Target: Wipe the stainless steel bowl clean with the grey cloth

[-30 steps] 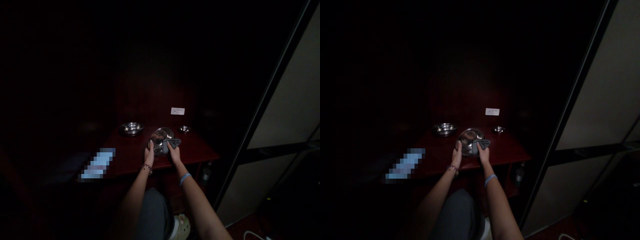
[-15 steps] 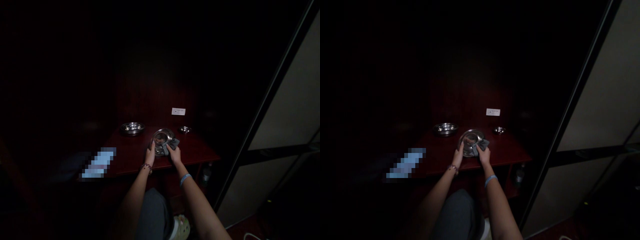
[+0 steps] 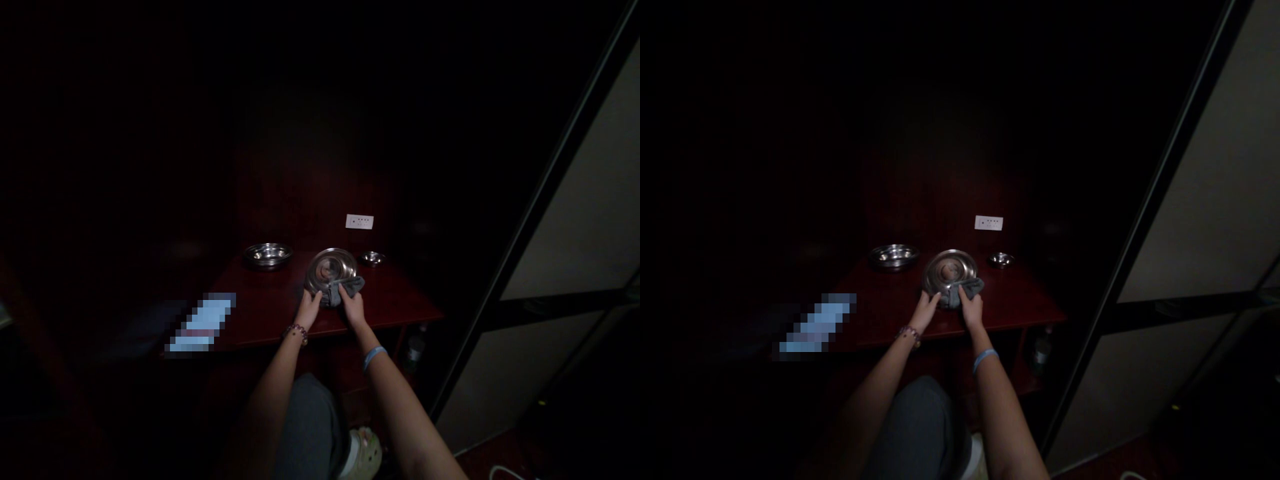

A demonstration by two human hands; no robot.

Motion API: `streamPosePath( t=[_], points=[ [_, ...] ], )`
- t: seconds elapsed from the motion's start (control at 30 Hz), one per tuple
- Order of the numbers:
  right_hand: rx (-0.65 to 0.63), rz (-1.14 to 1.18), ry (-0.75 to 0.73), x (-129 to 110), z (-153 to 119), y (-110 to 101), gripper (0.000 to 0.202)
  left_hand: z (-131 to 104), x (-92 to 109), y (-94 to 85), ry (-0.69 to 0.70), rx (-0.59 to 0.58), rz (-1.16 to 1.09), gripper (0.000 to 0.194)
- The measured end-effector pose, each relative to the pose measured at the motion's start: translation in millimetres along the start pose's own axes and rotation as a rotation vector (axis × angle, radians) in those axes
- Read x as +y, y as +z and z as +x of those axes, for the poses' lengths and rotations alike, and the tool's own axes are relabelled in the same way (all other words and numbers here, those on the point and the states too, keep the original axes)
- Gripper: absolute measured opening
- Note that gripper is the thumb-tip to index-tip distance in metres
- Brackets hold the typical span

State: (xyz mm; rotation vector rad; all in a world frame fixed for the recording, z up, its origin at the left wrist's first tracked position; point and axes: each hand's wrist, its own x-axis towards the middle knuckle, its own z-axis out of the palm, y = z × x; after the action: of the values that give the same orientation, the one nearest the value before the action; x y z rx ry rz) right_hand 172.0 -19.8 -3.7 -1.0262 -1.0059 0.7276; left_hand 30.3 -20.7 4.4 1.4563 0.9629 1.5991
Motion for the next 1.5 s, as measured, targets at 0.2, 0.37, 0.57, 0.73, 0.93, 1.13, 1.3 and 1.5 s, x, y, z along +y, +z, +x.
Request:
streamPosePath(
  t=[0.2,0.37,0.57,0.73,0.93,1.13,1.3,1.5],
  points=[
    [0.071,0.092,-0.020,4,4,2,0.046,-2,16,-3.1,-0.044,0.115,-0.156,0.043],
    [0.064,0.129,0.013,1,2,1,0.047,-9,27,-1.4,-0.023,0.071,-0.163,0.045],
    [-0.075,0.017,0.032,-5,-3,-1,0.040,-5,11,1.3,-0.024,-0.044,-0.078,0.050],
    [-0.075,-0.065,0.024,-9,-7,1,0.039,2,2,-1.0,-0.114,0.039,-0.104,0.034],
    [0.030,-0.107,0.017,-13,-7,0,0.034,-4,19,-2.7,-0.204,0.185,-0.099,0.030],
    [0.089,-0.095,0.011,-11,-6,-1,0.038,-9,26,-0.3,-0.098,0.061,-0.146,0.046],
    [0.104,-0.019,0.006,-8,-4,0,0.044,-6,10,3.8,0.025,-0.061,-0.051,0.066],
    [-0.028,0.030,0.004,-9,-4,1,0.045,0,1,0.0,-0.020,-0.045,-0.029,0.043]
  ],
)
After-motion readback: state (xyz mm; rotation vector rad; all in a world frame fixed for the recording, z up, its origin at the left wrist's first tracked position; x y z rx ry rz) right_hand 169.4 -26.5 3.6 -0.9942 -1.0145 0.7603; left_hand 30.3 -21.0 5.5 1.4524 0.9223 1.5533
